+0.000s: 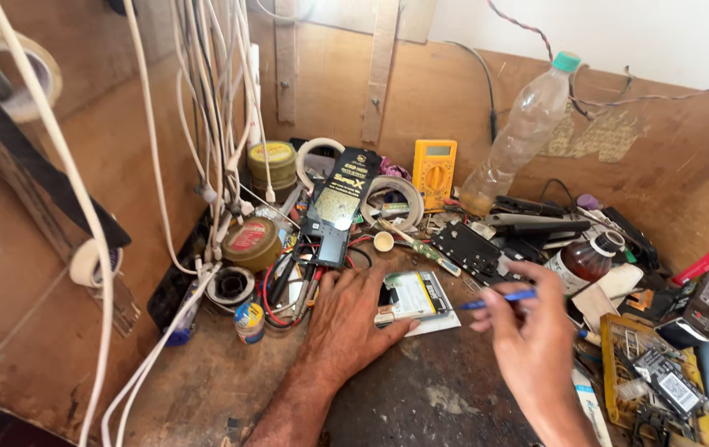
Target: The person uses a small screwdriver to remove screws from a disassembled smartphone on a cluttered workbench, then removes the camera module, inspects it, and places it back into the phone chassis.
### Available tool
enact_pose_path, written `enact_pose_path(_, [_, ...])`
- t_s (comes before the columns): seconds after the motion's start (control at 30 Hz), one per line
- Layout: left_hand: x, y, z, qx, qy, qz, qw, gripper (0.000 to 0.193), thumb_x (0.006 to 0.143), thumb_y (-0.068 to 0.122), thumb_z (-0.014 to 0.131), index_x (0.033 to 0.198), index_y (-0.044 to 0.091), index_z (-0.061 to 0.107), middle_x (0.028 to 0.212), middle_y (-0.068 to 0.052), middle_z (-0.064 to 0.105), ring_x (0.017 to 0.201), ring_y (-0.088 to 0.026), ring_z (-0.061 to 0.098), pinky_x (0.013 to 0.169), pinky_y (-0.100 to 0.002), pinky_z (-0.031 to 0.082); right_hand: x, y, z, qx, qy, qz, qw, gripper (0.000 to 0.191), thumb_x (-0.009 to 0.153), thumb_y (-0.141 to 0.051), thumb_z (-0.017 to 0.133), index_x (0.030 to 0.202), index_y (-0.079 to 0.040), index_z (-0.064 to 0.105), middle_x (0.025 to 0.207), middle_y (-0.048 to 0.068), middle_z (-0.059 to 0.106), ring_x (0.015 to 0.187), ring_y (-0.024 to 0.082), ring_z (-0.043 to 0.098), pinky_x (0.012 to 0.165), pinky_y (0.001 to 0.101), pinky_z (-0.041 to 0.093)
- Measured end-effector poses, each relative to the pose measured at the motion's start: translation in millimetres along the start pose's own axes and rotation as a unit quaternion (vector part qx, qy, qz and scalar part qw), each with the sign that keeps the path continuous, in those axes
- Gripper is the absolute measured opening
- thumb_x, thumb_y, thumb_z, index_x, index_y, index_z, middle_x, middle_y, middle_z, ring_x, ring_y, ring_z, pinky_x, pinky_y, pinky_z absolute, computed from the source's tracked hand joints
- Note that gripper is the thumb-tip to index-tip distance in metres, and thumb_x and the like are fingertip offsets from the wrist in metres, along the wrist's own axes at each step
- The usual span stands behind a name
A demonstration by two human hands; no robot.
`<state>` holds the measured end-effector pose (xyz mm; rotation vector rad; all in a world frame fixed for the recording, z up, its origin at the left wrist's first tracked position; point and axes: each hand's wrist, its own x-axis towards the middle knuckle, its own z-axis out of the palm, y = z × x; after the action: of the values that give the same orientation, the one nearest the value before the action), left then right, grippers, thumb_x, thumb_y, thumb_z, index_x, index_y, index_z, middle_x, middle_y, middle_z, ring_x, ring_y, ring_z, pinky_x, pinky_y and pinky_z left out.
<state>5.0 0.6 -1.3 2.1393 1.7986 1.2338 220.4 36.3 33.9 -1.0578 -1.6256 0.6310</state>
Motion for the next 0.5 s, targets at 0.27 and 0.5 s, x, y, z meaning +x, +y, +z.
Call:
enact_pose_path(0.27, [-2,4,-4,0.009,-0.007,0.012,1.0,0.085,0.072,0.045,0.087,0.136,0.0,0.054,0.12,-0.021,0.065,0.119,-0.036,0.056,0.103,-0.051,0.037,-26,13,-22,0.023,0.075,0.026,0.997,0.038,0.098,0.001,0.056,0.133,0.007,0.041,0.097,0.021,0.069,0.074,0.021,0.071,0.063,0.0332,0.063])
enact_pose_path(0.5, [-3,3,-2,0.015,-0.028,0.063,0.997,0.075,0.089,0.04,0.076,0.142,-0.003,0.048,0.117,-0.017,0.074,0.131,-0.034,0.054,0.113,-0.053,0.031,-31,21,-27,0.014,0.081,0.049,0.995,0.038,0.098,-0.001,0.057,0.132,0.007,0.043,0.095,0.023,0.069,0.07,0.022,0.071,0.061,0.0332,0.062])
